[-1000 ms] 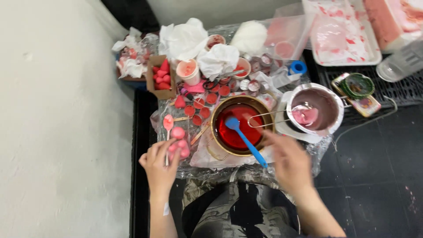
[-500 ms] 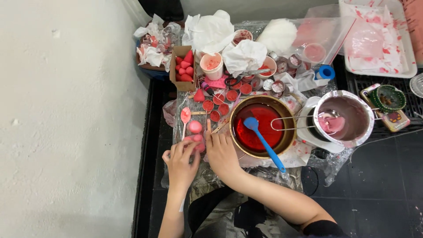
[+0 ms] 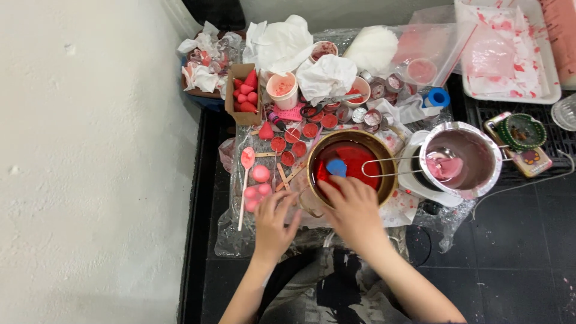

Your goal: The person is mixing red and pink wax in different containers and pouring it as part of candle making.

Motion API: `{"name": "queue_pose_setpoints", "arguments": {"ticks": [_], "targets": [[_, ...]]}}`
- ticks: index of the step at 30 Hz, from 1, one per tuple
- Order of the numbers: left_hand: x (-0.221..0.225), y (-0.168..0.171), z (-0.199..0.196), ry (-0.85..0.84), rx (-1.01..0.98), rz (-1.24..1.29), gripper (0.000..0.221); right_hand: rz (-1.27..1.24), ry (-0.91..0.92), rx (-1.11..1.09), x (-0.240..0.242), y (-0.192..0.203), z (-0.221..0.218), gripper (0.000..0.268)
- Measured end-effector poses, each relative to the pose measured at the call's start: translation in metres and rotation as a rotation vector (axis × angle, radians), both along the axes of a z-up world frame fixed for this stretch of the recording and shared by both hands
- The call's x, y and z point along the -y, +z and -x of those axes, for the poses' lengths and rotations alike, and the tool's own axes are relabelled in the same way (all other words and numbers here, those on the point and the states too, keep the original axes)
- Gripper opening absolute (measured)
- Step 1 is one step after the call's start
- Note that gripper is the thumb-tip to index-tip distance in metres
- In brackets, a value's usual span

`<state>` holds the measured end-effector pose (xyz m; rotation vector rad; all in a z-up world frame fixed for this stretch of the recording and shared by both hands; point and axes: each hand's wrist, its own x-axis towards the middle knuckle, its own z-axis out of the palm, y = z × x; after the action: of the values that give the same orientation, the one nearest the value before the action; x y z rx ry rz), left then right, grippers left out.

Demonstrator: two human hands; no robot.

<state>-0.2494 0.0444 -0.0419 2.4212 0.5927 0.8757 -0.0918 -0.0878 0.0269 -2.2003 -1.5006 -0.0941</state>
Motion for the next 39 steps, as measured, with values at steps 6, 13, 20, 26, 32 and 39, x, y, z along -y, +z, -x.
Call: {"name": "queue_pose_setpoints", "arguments": {"ticks": [6, 13, 20, 26, 32, 39], "targets": [[0.015, -0.025, -0.038, -0.038, 0.081, 0.046, 0.036, 0.095, -0.029, -0.203, 0.065, -0.009, -0.023, 0.065], [0.015, -0.035, -0.042, 0.001, 0.074, -0.008, 0.029, -0.126, -0.103, -0.135, 0.08, -0.037, -0.032, 0.033], [0.007, 0.037, -0.091, -0.127, 0.052, -0.111, 0.04, -0.328, -0.122, -0.384, 0.078, -0.063, -0.041, 0.029], [0.001, 0.032, -0.164, -0.48, -0.097, -0.075, 0.053, -0.325, 0.023, -0.217, 0.062, -0.047, -0.045, 0.03], [-0.014, 0.028, -0.205, -0.454, -0.145, -0.217, 0.046, -0.455, -0.02, -0.339, 0.057, -0.067, -0.047, 0.024], [-0.018, 0.026, -0.252, -0.391, -0.099, -0.278, 0.043, -0.447, -0.102, -0.419, 0.051, -0.043, -0.046, 0.02]]}}
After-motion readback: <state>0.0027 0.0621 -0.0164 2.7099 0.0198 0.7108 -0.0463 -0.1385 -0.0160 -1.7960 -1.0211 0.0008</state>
